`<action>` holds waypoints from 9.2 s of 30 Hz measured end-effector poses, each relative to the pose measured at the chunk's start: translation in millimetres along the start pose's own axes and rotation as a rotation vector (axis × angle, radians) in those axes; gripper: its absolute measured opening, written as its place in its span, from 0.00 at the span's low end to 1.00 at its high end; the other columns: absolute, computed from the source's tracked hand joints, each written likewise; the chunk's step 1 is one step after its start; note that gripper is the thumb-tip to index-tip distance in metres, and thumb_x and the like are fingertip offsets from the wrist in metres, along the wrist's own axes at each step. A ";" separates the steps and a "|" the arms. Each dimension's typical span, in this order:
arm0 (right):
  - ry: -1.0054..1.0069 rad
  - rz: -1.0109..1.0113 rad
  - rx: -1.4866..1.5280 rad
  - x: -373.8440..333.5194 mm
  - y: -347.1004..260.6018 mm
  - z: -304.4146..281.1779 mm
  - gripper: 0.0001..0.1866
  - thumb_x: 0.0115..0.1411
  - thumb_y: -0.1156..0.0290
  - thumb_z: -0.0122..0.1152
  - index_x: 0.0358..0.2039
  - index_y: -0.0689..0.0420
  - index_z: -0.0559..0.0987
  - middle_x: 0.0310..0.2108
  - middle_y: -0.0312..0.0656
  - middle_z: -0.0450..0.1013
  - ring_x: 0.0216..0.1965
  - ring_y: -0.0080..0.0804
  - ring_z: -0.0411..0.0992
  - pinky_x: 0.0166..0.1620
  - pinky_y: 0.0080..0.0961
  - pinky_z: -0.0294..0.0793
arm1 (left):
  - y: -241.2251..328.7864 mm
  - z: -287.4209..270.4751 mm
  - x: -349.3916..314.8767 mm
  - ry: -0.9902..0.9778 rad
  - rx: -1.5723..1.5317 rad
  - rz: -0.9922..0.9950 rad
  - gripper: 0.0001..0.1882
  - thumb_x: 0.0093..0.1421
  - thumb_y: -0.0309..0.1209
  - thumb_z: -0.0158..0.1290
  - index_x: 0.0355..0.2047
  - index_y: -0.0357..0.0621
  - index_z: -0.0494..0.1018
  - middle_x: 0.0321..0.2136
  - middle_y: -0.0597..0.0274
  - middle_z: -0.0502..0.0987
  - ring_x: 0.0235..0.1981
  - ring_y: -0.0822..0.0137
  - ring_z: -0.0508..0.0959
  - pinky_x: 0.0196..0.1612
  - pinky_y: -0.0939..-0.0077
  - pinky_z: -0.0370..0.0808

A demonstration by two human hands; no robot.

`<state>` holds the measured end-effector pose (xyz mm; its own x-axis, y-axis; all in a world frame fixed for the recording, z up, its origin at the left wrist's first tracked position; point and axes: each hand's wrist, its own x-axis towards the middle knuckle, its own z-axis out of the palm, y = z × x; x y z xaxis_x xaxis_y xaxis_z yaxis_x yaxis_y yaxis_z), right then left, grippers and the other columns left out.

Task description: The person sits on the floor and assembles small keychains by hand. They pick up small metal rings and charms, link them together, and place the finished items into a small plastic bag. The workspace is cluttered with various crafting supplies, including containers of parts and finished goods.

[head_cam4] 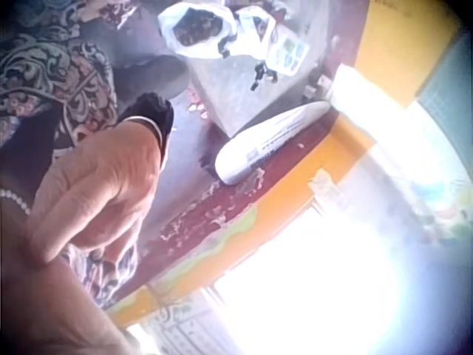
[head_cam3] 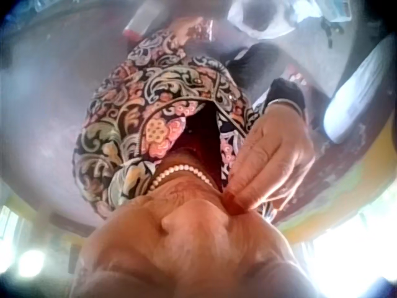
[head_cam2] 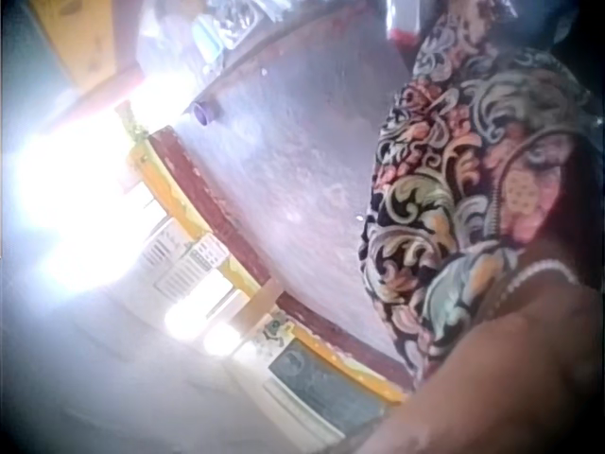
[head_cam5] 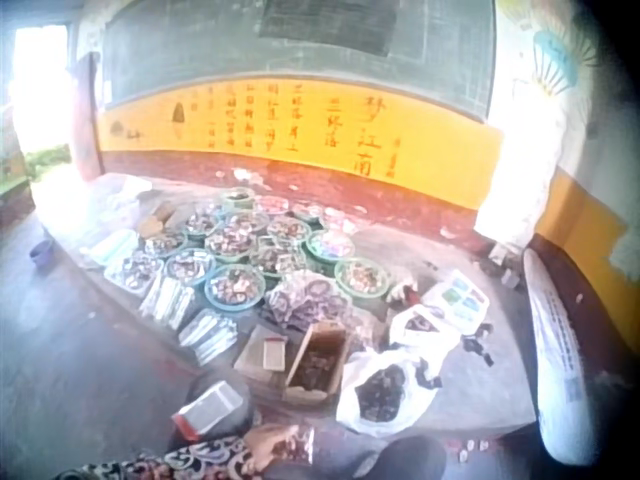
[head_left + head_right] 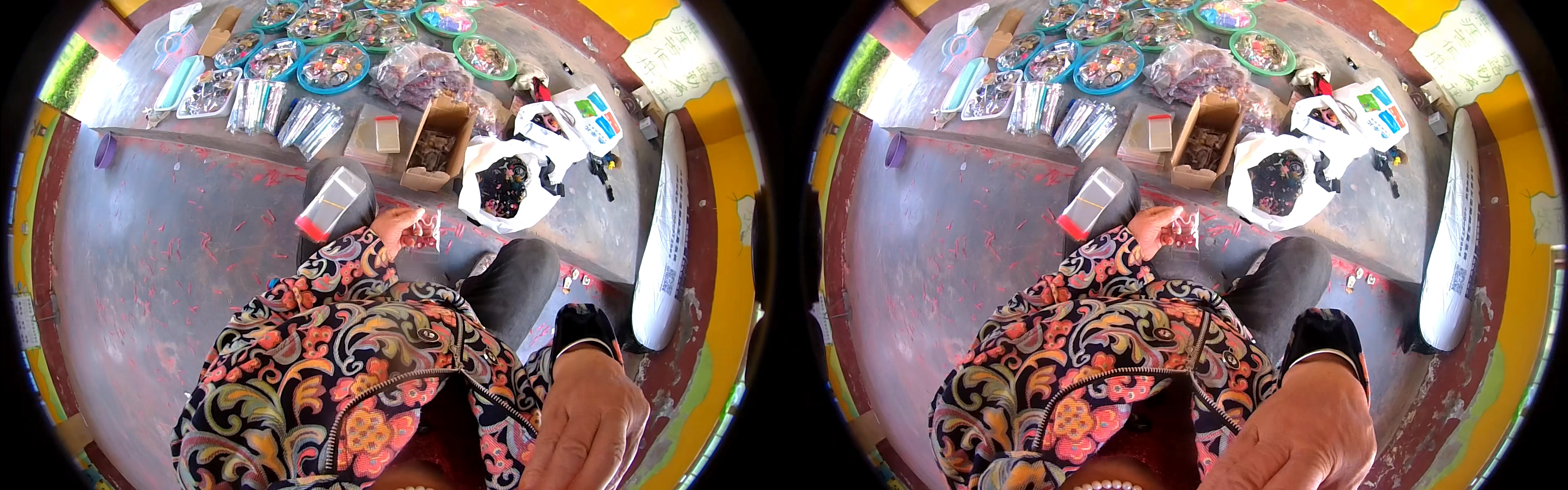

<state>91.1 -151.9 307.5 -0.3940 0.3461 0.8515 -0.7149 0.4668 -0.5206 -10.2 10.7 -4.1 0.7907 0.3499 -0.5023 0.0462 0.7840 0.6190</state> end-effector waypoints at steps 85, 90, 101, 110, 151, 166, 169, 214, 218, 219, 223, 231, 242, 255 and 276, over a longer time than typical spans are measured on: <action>1.738 1.107 -0.689 -219.4 129.0 -217.7 0.09 0.49 0.70 0.55 0.29 0.61 0.75 0.22 0.35 0.71 0.21 0.20 0.69 0.20 0.16 0.64 | 4.6 22.4 -15.2 0.122 0.260 0.068 0.19 0.57 0.43 0.44 0.36 0.38 0.71 0.31 0.59 0.75 0.33 0.70 0.75 0.27 0.80 0.70; 1.636 1.161 -0.634 -215.4 141.9 -197.4 0.10 0.51 0.71 0.52 0.34 0.60 0.73 0.26 0.36 0.71 0.25 0.20 0.69 0.24 0.14 0.64 | 4.1 20.0 -17.0 0.093 0.274 0.059 0.19 0.58 0.41 0.41 0.37 0.37 0.70 0.31 0.59 0.75 0.33 0.70 0.75 0.27 0.80 0.70; 1.250 1.284 -0.507 -169.0 172.6 -159.8 0.11 0.51 0.67 0.56 0.33 0.60 0.74 0.25 0.34 0.72 0.24 0.18 0.69 0.23 0.14 0.64 | 35.2 34.8 -71.5 -0.187 0.942 0.488 0.10 0.55 0.31 0.46 0.28 0.36 0.73 0.25 0.58 0.76 0.26 0.67 0.76 0.27 0.77 0.71; 1.034 1.381 -0.650 -148.4 219.0 -151.5 0.19 0.47 0.57 0.60 0.24 0.63 0.75 0.17 0.38 0.71 0.19 0.22 0.69 0.24 0.17 0.67 | 88.3 -17.1 -120.0 0.737 1.663 0.990 0.27 0.47 0.36 0.54 0.46 0.35 0.62 0.45 0.45 0.63 0.46 0.48 0.64 0.49 0.63 0.61; 0.891 1.128 -1.192 -118.5 233.4 -128.7 0.08 0.45 0.66 0.56 0.23 0.56 0.77 0.20 0.47 0.71 0.25 0.44 0.71 0.29 0.32 0.69 | 47.8 -38.9 -103.4 0.885 1.587 0.849 0.33 0.46 0.36 0.53 0.52 0.39 0.57 0.52 0.50 0.60 0.55 0.55 0.57 0.56 0.59 0.50; 0.587 1.053 -1.497 -108.8 223.4 -111.2 0.09 0.49 0.67 0.52 0.31 0.56 0.73 0.25 0.46 0.71 0.26 0.43 0.70 0.27 0.32 0.69 | 48.0 -43.6 -100.9 0.836 1.548 0.951 0.31 0.45 0.33 0.54 0.49 0.34 0.59 0.49 0.43 0.61 0.51 0.49 0.61 0.53 0.65 0.59; 0.629 1.127 -1.399 -111.0 222.4 -122.9 0.09 0.49 0.65 0.53 0.27 0.56 0.75 0.24 0.45 0.71 0.26 0.42 0.70 0.28 0.31 0.69 | 48.7 -42.6 -101.7 0.826 1.544 0.940 0.31 0.46 0.33 0.54 0.49 0.34 0.59 0.49 0.43 0.61 0.52 0.49 0.61 0.53 0.65 0.59; 1.218 1.185 -0.501 -147.2 209.3 -149.5 0.09 0.57 0.70 0.45 0.26 0.62 0.71 0.19 0.41 0.72 0.19 0.26 0.72 0.20 0.18 0.70 | 47.7 -45.2 -104.3 0.774 1.541 0.909 0.31 0.49 0.34 0.53 0.51 0.33 0.57 0.50 0.40 0.59 0.54 0.49 0.59 0.53 0.65 0.59; 1.242 1.154 -0.512 -141.8 199.0 -147.4 0.09 0.58 0.69 0.45 0.28 0.61 0.71 0.20 0.39 0.72 0.18 0.23 0.71 0.19 0.14 0.66 | 47.4 -45.9 -104.6 0.777 1.542 0.899 0.31 0.49 0.34 0.53 0.51 0.33 0.57 0.51 0.40 0.59 0.53 0.49 0.59 0.53 0.66 0.60; 1.247 1.169 -0.519 -140.6 196.4 -147.1 0.09 0.58 0.69 0.45 0.28 0.61 0.71 0.20 0.39 0.72 0.19 0.23 0.71 0.19 0.14 0.65 | 47.2 -46.6 -104.2 0.778 1.541 0.901 0.31 0.49 0.34 0.53 0.51 0.33 0.57 0.51 0.40 0.59 0.53 0.49 0.59 0.53 0.66 0.60; 1.313 1.144 -0.584 -152.7 183.8 -154.1 0.09 0.57 0.68 0.46 0.28 0.60 0.71 0.21 0.39 0.72 0.20 0.23 0.71 0.21 0.14 0.65 | 47.0 -47.9 -104.5 0.781 1.537 0.898 0.31 0.49 0.34 0.53 0.51 0.33 0.57 0.51 0.41 0.59 0.54 0.49 0.59 0.53 0.66 0.60; 1.481 1.096 -0.574 -177.9 141.2 -152.4 0.09 0.56 0.66 0.50 0.25 0.59 0.72 0.20 0.36 0.71 0.19 0.20 0.68 0.22 0.13 0.63 | 48.7 -56.0 -108.9 0.745 1.563 0.878 0.33 0.47 0.35 0.54 0.51 0.35 0.57 0.51 0.43 0.59 0.52 0.48 0.60 0.54 0.62 0.57; 1.572 1.002 -0.065 -200.5 131.8 -100.5 0.03 0.54 0.71 0.51 0.28 0.56 0.71 0.24 0.37 0.72 0.23 0.22 0.70 0.25 0.14 0.66 | 66.3 -33.4 -130.9 0.753 1.606 1.022 0.31 0.49 0.38 0.53 0.51 0.36 0.58 0.49 0.44 0.61 0.53 0.48 0.59 0.54 0.62 0.55; 1.492 0.896 0.164 -178.4 136.1 -70.3 0.04 0.55 0.72 0.51 0.29 0.58 0.73 0.30 0.40 0.74 0.30 0.24 0.73 0.29 0.15 0.67 | 37.5 43.2 -78.7 0.165 0.480 0.381 0.14 0.58 0.32 0.44 0.40 0.35 0.69 0.32 0.64 0.74 0.22 0.78 0.70 0.23 0.87 0.68; 1.418 1.074 -0.154 -270.1 123.3 -75.0 0.12 0.50 0.65 0.60 0.31 0.59 0.78 0.28 0.36 0.74 0.30 0.22 0.69 0.32 0.19 0.66 | -5.7 14.5 -2.5 -0.119 0.614 -0.012 0.14 0.56 0.37 0.48 0.32 0.38 0.72 0.27 0.66 0.76 0.22 0.81 0.69 0.21 0.90 0.61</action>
<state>152.7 -126.8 8.6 0.2041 0.8479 -0.4893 -0.4165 -0.3771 -0.8272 -3.6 -2.1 2.5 0.8487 0.2559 -0.4628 0.3700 0.3379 0.8654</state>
